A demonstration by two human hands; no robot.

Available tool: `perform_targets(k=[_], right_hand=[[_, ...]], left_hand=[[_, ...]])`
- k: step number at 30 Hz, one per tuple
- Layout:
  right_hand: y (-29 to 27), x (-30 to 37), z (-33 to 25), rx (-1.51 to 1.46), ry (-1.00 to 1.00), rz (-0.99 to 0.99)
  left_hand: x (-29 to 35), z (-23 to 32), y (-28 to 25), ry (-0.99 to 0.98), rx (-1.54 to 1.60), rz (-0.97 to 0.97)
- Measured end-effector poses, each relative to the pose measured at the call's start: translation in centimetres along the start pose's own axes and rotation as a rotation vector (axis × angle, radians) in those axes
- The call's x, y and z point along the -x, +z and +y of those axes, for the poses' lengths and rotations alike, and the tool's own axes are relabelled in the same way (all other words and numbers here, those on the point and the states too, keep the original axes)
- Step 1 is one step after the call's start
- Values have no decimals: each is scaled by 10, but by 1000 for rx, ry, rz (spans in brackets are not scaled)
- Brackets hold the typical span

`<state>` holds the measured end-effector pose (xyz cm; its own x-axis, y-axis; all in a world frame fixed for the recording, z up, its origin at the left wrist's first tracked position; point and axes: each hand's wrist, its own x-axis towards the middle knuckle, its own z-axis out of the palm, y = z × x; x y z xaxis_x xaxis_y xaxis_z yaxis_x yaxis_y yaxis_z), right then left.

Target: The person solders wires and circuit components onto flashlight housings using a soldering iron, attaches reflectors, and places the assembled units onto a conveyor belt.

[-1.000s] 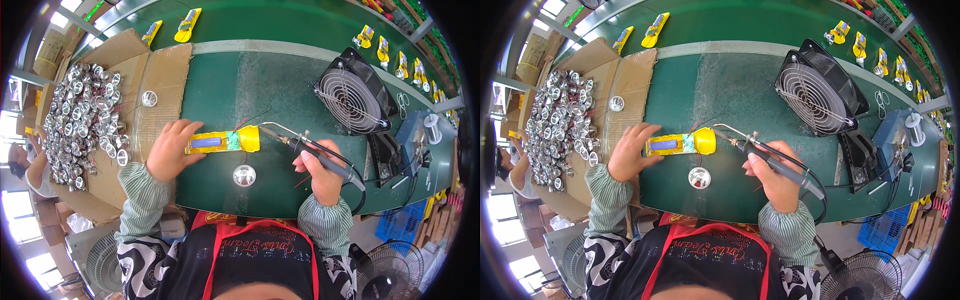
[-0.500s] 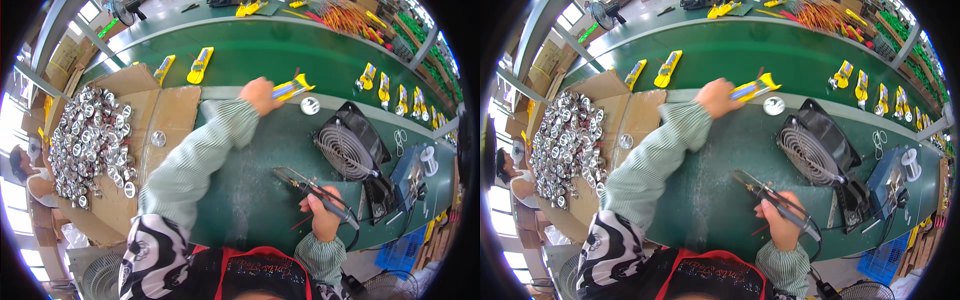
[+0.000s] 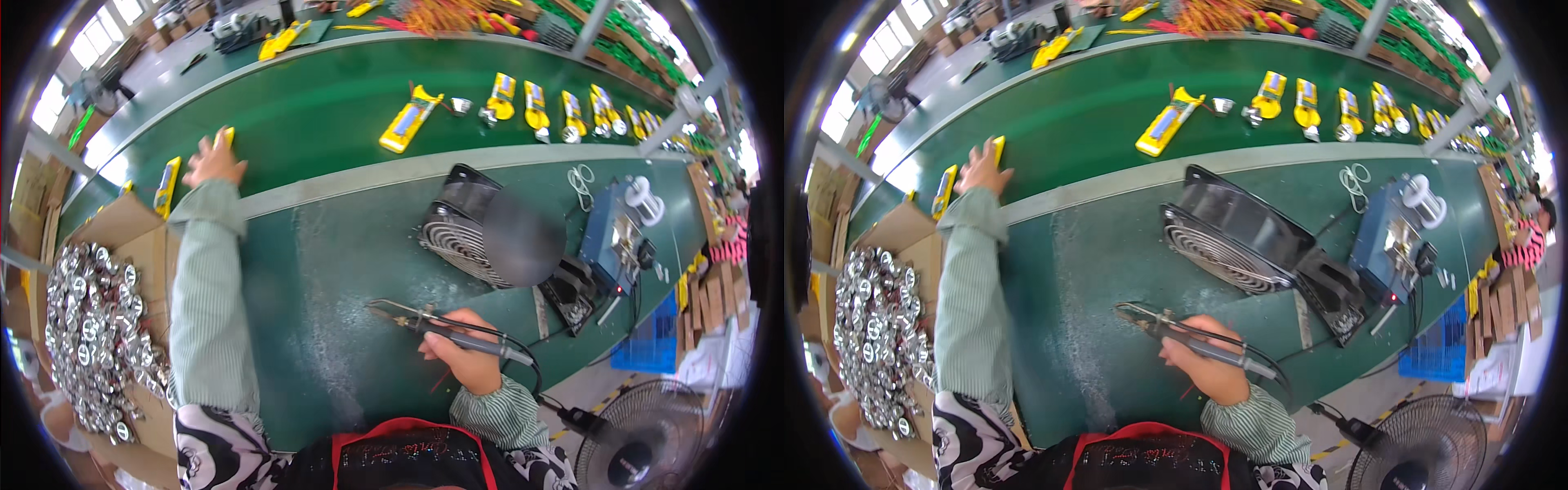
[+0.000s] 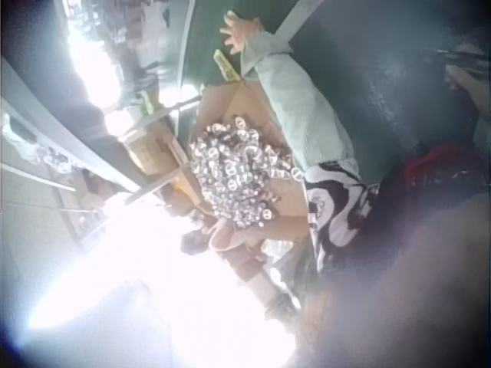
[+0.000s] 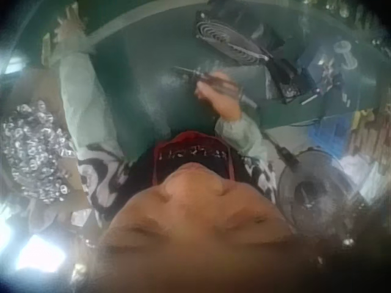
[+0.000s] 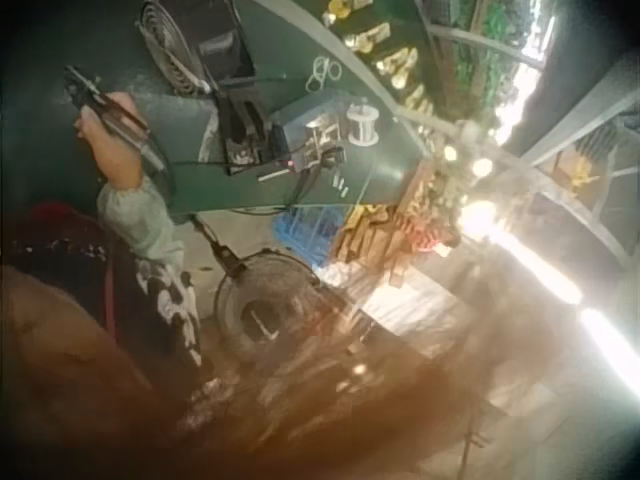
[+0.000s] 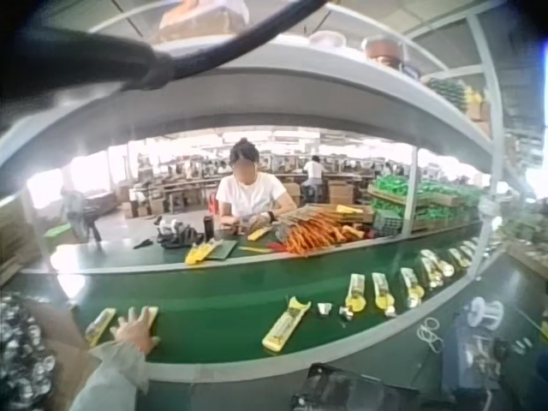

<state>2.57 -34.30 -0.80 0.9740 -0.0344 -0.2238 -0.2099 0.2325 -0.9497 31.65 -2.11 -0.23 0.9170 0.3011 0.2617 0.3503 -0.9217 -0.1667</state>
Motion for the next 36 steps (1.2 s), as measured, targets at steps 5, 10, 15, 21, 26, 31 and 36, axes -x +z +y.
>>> perform_targets(k=[5, 10, 15, 21, 26, 31, 36], right_hand=[[-1, 0, 0, 18, 28, -49], [-4, 7, 6, 24, -121, -52], [0, 13, 1, -40, -119, -51], [10, 20, -2, -66, -102, -69], [13, 31, -8, 70, -143, -2], [12, 32, -3, 81, -169, -70], [18, 39, 1, 18, -168, -71]], left_hand=[[-15, -52, 58, 174, 294, -83], [51, -37, 11, 364, 408, 46], [183, -54, -41, 597, 566, 73], [308, -61, -73, 564, 486, -143], [304, -89, -90, 579, 668, -148], [258, -176, -55, 141, 233, 90], [206, -201, -5, -4, -128, -64]])
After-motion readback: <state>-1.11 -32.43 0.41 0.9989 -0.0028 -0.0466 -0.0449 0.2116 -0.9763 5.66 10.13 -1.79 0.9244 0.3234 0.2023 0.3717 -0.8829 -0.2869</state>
